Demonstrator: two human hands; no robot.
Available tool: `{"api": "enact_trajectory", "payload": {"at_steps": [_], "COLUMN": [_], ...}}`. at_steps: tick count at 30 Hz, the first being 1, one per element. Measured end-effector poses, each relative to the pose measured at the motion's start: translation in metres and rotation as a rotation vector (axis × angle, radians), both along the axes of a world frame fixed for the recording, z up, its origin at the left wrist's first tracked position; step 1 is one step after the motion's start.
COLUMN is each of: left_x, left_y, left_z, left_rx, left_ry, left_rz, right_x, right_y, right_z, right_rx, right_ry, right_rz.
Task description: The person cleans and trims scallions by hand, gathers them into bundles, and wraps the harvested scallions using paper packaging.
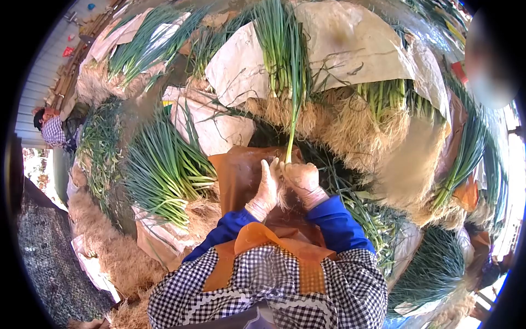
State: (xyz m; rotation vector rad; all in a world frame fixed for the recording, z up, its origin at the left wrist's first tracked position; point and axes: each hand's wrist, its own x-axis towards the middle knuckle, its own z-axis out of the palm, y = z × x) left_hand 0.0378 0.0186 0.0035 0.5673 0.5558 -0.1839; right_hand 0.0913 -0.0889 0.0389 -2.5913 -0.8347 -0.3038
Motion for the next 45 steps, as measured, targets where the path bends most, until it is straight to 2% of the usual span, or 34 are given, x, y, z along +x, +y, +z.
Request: {"api": "enact_trajectory", "payload": {"at_steps": [1, 2, 3, 4, 5, 6, 7, 8, 9, 10, 11, 12, 13, 14, 15, 16, 18, 20, 22, 23, 24, 26, 28, 29, 31, 33, 34, 35, 37, 38, 40, 42, 44, 45], "left_x": [0.002, 0.003, 0.003, 0.013, 0.016, 0.020, 0.025, 0.027, 0.030, 0.038, 0.045, 0.051, 0.063, 0.075, 0.081, 0.090, 0.096, 0.098, 0.097, 0.093, 0.095, 0.092, 0.094, 0.093, 0.088, 0.074, 0.063, 0.061, 0.053, 0.048, 0.042, 0.036, 0.033, 0.036], "left_y": [0.004, 0.010, 0.022, 0.031, 0.042, 0.055, 0.071, 0.081, 0.091, 0.103, 0.112, 0.116, 0.111, 0.107, 0.106, 0.107, 0.102, 0.102, 0.096, 0.093, 0.092, 0.088, 0.090, 0.094, 0.105, 0.101, 0.092, 0.084, 0.067, 0.059, 0.060, 0.087, 0.115, 0.130], "left_z": [0.004, 0.005, -0.005, 0.001, 0.010, 0.025, 0.050, 0.067, 0.068, 0.070, 0.082, 0.100, 0.110, 0.120, 0.104, 0.084, 0.067, 0.045, 0.027, 0.023, 0.023, 0.022, 0.025, 0.031, 0.045, 0.052, 0.065, 0.063, 0.061, 0.063, 0.058, 0.080, 0.082, 0.081], "left_rx": [-0.111, -0.221, -0.188, -0.219, -0.255, -0.288, -0.365, -0.462, -0.432, -0.395, -0.218, -0.042, 0.133, 0.299, 0.278, 0.259, 0.168, 0.187, 0.136, 0.146, 0.161, 0.182, 0.187, 0.232, 0.125, -0.082, -0.039, -0.176, -0.433, -0.362, -0.312, -0.232, -0.289, -0.232], "left_ry": [0.014, 0.028, 0.013, 0.043, -0.016, -0.083, -0.122, -0.201, -0.366, -0.534, -0.602, -0.661, -0.559, -0.444, -0.442, -0.445, -0.358, -0.324, -0.382, -0.283, -0.200, -0.210, -0.356, -0.322, -0.298, -0.250, -0.261, -0.331, -0.449, -0.451, -0.414, -0.464, -0.435, -0.413], "left_rz": [-0.022, -0.044, -0.107, -0.032, -0.079, -0.132, -0.253, -0.324, -0.291, -0.261, -0.186, -0.100, -0.074, -0.063, -0.128, -0.189, -0.128, -0.072, -0.021, 0.019, 0.057, 0.065, 0.129, 0.126, 0.091, 0.001, -0.034, -0.085, -0.180, -0.160, -0.094, -0.142, -0.189, -0.107], "right_x": [-0.002, -0.007, -0.013, -0.019, -0.022, -0.012, -0.003, 0.011, 0.029, 0.060, 0.091, 0.123, 0.145, 0.162, 0.186, 0.206, 0.231, 0.234, 0.240, 0.241, 0.225, 0.199, 0.149, 0.140, 0.112, 0.068, 0.057, 0.045, 0.038, 0.032, 0.023, 0.015, 0.004, 0.006], "right_y": [-0.004, -0.010, -0.016, -0.022, -0.039, -0.060, -0.081, -0.096, -0.092, -0.079, -0.066, -0.053, -0.037, -0.012, -0.007, 0.005, 0.024, 0.032, 0.016, 0.016, 0.005, -0.015, -0.040, -0.046, -0.079, -0.125, -0.109, -0.091, -0.039, -0.010, 0.021, 0.025, -0.002, -0.034], "right_z": [0.005, 0.023, 0.041, 0.060, 0.054, 0.045, 0.037, 0.033, 0.058, 0.066, 0.074, 0.064, 0.073, 0.091, 0.065, 0.030, 0.029, 0.021, -0.005, 0.005, 0.002, 0.000, 0.033, 0.021, -0.030, -0.053, 0.003, 0.065, 0.091, 0.072, 0.041, 0.049, 0.091, 0.075], "right_rx": [-0.161, -0.281, -0.392, -0.488, -0.254, -0.313, -0.374, -0.726, -1.004, -1.016, -1.018, -0.769, -0.370, -0.081, 0.076, 0.400, -0.230, -0.278, -0.117, -0.290, -0.073, 0.217, 0.737, -0.035, -0.783, -0.831, -0.651, -0.447, 0.247, 0.609, 0.914, 0.428, 0.123, 0.208], "right_ry": [-0.142, -0.046, 0.072, 0.204, 0.129, 0.292, 0.450, 0.854, 0.803, 0.765, 0.726, 0.705, 0.532, 0.561, 0.248, 0.236, 0.309, 0.309, 0.384, 0.700, 0.805, 0.763, 1.109, 0.791, 0.507, 0.429, 0.513, 0.571, 0.281, 0.424, 1.272, 1.056, 0.871, 1.053], "right_rz": [0.133, 0.269, 0.413, 0.547, 0.653, 0.661, 0.652, 0.511, 0.379, 0.220, 0.059, -0.098, -0.171, -0.343, -0.207, -0.283, -0.334, -0.349, -0.276, -0.248, -0.295, -0.216, -0.081, 0.235, 0.307, -0.011, -0.162, -0.303, 0.044, 0.173, 0.132, 0.020, 0.050, 0.029]}}
